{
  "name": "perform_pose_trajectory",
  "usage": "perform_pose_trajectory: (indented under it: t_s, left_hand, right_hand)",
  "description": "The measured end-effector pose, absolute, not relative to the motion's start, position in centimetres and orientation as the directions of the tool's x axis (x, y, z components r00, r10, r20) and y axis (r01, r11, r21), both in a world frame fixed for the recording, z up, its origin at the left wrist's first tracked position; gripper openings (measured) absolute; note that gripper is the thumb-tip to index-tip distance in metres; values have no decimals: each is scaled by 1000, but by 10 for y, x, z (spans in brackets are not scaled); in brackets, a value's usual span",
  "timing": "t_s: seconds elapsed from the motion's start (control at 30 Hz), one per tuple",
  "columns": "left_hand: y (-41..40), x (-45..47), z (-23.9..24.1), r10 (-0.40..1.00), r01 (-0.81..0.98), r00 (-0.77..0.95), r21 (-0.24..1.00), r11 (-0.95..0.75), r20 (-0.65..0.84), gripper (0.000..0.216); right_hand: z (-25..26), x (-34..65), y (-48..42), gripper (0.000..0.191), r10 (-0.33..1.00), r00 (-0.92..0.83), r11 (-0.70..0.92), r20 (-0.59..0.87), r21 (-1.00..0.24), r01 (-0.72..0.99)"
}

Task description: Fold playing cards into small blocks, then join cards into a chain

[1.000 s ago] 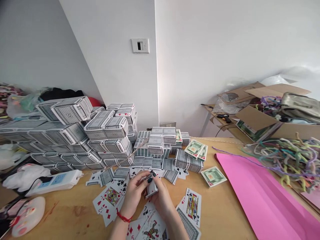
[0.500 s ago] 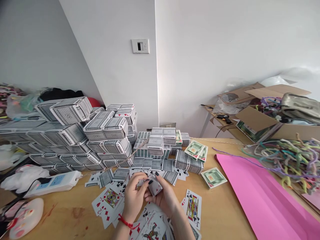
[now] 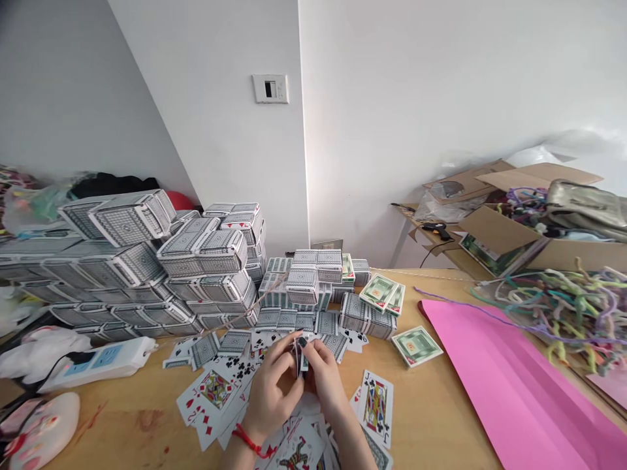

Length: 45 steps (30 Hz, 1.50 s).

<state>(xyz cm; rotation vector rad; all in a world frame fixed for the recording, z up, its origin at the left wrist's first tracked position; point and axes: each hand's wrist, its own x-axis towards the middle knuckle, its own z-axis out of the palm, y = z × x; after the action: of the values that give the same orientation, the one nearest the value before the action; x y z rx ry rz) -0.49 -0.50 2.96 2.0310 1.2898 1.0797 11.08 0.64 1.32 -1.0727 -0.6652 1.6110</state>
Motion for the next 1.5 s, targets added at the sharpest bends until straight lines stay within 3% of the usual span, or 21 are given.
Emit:
perform_pose_trajectory:
  t_s: [0.17,0.23,0.33,0.6,1.13,1.5]
  left_hand:
    - [-2,-8,23,927,424,189,824,-375,325,10]
    - [0,-8,17,950,369,119,876,-311,288,31]
    - [2,-8,10,952,430,96,851,-302,289,52]
    - [5,-11,5,903,610,165,679,-409,396,51]
    - [6,-10,5,900,621,152,668,-409,409,46]
    - [4,-10,6,900,628,168,660,-412,402,52]
  right_hand:
    - [9,114,12,27,968,84,-178,-237,-881,-438]
    - [9,116,15,32,969,108,-149,-223,-872,-467]
    - [9,118,16,49,969,103,-155,-225,-877,-455]
    - [4,117,14,49,980,141,-99,-139,-961,-258]
    - [1,114,13,53,986,144,-63,-85,-986,-152]
    - [2,114,13,49,988,130,-61,-85,-982,-178]
